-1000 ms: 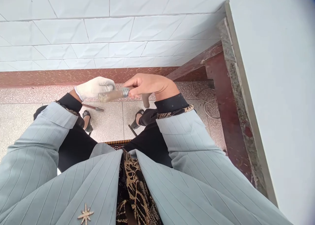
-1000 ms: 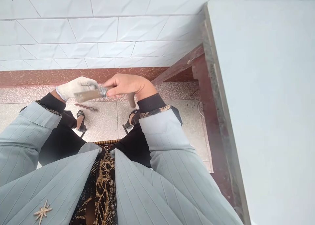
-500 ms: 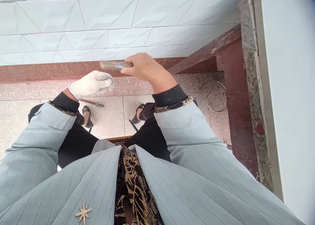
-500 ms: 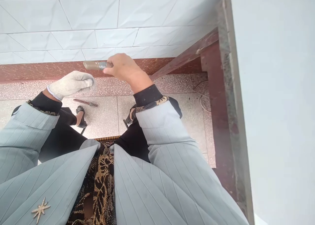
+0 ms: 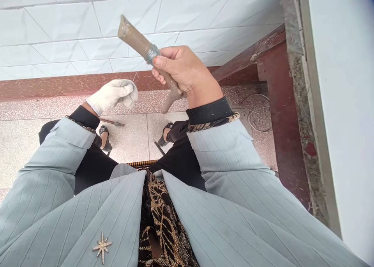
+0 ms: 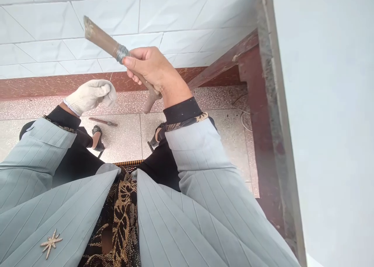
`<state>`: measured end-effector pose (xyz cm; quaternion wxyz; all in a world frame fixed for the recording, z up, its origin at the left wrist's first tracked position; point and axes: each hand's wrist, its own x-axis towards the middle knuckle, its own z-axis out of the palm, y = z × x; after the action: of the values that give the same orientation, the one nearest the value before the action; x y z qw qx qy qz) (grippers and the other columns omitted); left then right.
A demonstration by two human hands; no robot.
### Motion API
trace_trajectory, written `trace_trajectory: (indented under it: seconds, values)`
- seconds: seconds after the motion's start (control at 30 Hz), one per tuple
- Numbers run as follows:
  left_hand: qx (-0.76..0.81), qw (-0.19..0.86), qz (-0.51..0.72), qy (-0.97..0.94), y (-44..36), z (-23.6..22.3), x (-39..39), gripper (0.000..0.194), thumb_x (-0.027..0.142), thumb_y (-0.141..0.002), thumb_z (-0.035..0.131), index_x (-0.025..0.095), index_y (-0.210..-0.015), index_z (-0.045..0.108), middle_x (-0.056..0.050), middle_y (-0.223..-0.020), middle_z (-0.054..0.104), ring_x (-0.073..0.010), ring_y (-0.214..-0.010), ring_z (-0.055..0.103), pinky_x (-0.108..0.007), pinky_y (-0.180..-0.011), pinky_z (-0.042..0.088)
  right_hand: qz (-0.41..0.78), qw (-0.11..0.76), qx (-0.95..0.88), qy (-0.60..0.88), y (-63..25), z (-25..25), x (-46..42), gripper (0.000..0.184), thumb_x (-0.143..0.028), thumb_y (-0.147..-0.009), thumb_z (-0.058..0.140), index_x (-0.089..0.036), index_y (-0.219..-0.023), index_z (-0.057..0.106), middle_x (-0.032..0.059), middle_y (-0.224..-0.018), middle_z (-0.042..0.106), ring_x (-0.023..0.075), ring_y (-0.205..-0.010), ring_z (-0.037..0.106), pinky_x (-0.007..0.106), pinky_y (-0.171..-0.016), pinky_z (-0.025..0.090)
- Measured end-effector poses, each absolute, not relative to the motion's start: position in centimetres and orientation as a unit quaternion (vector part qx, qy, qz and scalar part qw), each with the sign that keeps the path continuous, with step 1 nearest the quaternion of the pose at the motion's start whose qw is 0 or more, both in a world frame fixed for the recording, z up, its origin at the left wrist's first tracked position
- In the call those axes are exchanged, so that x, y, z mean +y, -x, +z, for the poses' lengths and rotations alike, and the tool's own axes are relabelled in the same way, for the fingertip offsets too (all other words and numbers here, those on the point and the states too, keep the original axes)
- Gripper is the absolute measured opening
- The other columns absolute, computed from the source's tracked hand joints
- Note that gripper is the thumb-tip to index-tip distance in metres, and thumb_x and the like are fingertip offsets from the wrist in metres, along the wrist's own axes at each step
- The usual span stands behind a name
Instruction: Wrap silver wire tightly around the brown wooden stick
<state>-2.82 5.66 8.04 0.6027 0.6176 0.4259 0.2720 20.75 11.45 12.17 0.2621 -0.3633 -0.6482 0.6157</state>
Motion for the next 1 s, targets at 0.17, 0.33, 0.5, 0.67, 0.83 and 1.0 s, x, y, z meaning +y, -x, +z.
trace_trajectory:
  seconds: [0.17,0.33,0.5,0.67,0.83,1.0]
  values:
    - [0.452,0.561,0.182,-0.669,2.3,8.1,5.1,0.035,0.046,-0.101,0.052,0.017,-0.087,0.066,-0.003,-0.065,0.053,-0.0111,-0.055,0.044,-0.029,-0.059,0.042,0.507,0.308,-0.653,0.47,-20.4,10.8,12.9,0.049,-0.07,-0.08,0.075,-0.027,-0.077,0.052,0.0063,-0.078,0.057,0.0202,-0.07,0.048,0.037,-0.063,0.042]
    - [0.442,0.479,0.146,-0.744,1.7,9.0,4.0,0.021,0.029,-0.093,0.054,0.018,-0.082,0.068,-0.001,-0.069,0.059,-0.011,-0.065,0.053,-0.027,-0.068,0.045,0.295,0.169,-0.774,0.534,-20.7,9.5,13.3,0.02,-0.032,-0.092,0.068,-0.017,-0.079,0.061,0.0024,-0.071,0.053,0.015,-0.07,0.046,0.033,-0.068,0.034]
    - [0.5,0.371,0.156,-0.767,2.9,9.8,3.7,0.022,0.026,-0.089,0.052,0.017,-0.084,0.071,-0.002,-0.076,0.067,-0.0128,-0.074,0.059,-0.027,-0.075,0.047,0.306,0.013,-0.835,0.458,-21.6,7.8,13.6,0.025,-0.042,-0.088,0.076,-0.018,-0.083,0.072,0.0036,-0.067,0.057,0.0176,-0.07,0.051,0.032,-0.066,0.035]
    - [0.535,0.311,0.169,-0.767,4.0,10.3,4.1,0.02,0.022,-0.086,0.053,0.019,-0.083,0.073,-0.005,-0.081,0.071,-0.0178,-0.084,0.064,-0.03,-0.082,0.049,0.439,-0.143,-0.821,0.336,-21.3,7.8,13.1,0.023,-0.04,-0.082,0.082,-0.018,-0.083,0.079,0.0,-0.064,0.059,0.0146,-0.067,0.055,0.03,-0.068,0.038]
    - [0.546,0.288,0.195,-0.762,4.0,9.8,4.9,0.019,0.023,-0.087,0.054,0.018,-0.086,0.072,-0.006,-0.085,0.072,-0.0208,-0.091,0.066,-0.031,-0.084,0.051,0.533,-0.226,-0.788,0.211,-20.3,10.0,11.9,0.016,-0.027,-0.091,0.071,-0.012,-0.094,0.078,-0.0051,-0.061,0.057,0.0079,-0.059,0.049,0.025,-0.065,0.037]
    - [0.56,0.297,0.217,-0.742,3.9,8.1,5.4,0.019,0.024,-0.092,0.052,0.018,-0.091,0.069,-0.007,-0.09,0.072,-0.0188,-0.089,0.065,-0.031,-0.085,0.051,0.628,0.036,-0.757,0.178,-21.4,10.9,11.8,0.026,-0.037,-0.084,0.079,-0.013,-0.086,0.069,-0.0051,-0.064,0.056,0.0071,-0.057,0.047,0.023,-0.059,0.036]
